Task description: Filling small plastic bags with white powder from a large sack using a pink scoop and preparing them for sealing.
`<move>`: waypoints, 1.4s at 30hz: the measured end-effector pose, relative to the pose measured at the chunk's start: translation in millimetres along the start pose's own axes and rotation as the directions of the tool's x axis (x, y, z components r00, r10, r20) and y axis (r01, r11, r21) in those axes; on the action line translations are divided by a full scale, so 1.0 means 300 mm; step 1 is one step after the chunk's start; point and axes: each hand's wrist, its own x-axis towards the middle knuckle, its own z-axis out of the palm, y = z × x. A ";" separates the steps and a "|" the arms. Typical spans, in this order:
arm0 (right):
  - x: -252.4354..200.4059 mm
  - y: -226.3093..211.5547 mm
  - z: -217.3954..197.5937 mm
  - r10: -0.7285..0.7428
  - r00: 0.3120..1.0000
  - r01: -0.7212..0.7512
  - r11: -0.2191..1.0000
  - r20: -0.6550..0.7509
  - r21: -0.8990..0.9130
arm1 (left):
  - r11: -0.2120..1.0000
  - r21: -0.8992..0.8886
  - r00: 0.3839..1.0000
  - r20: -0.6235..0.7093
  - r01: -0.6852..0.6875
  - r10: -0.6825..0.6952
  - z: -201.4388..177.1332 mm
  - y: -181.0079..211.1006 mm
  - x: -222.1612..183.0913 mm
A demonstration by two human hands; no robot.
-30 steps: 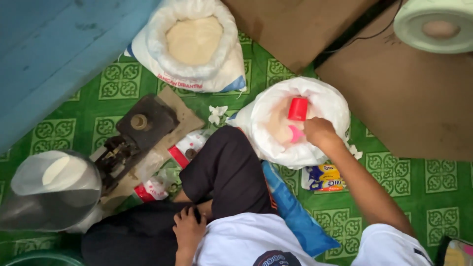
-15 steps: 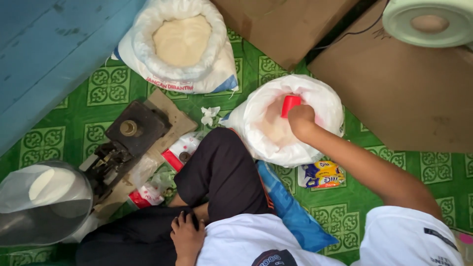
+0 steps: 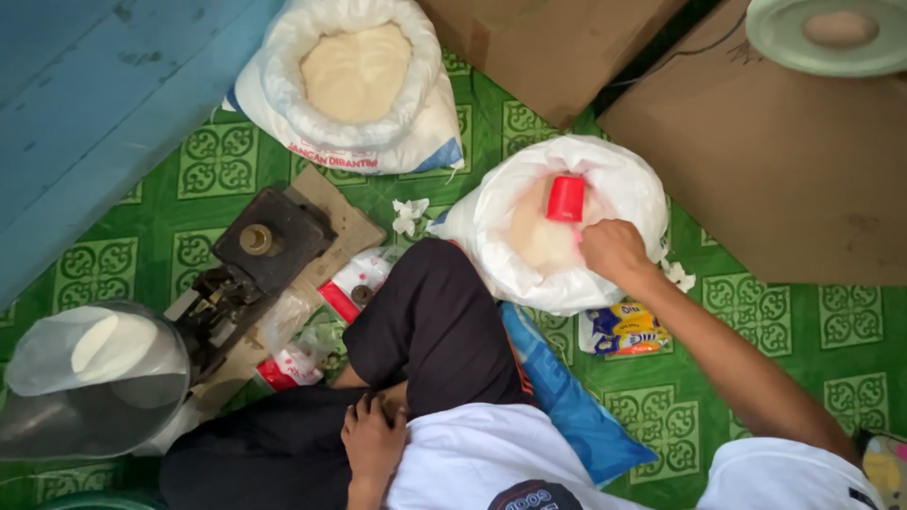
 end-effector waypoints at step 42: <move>-0.254 -0.317 0.100 0.047 0.810 0.154 0.945 -0.585 0.289 | -0.535 -0.647 0.782 0.623 0.544 0.041 -0.117 1.024 0.332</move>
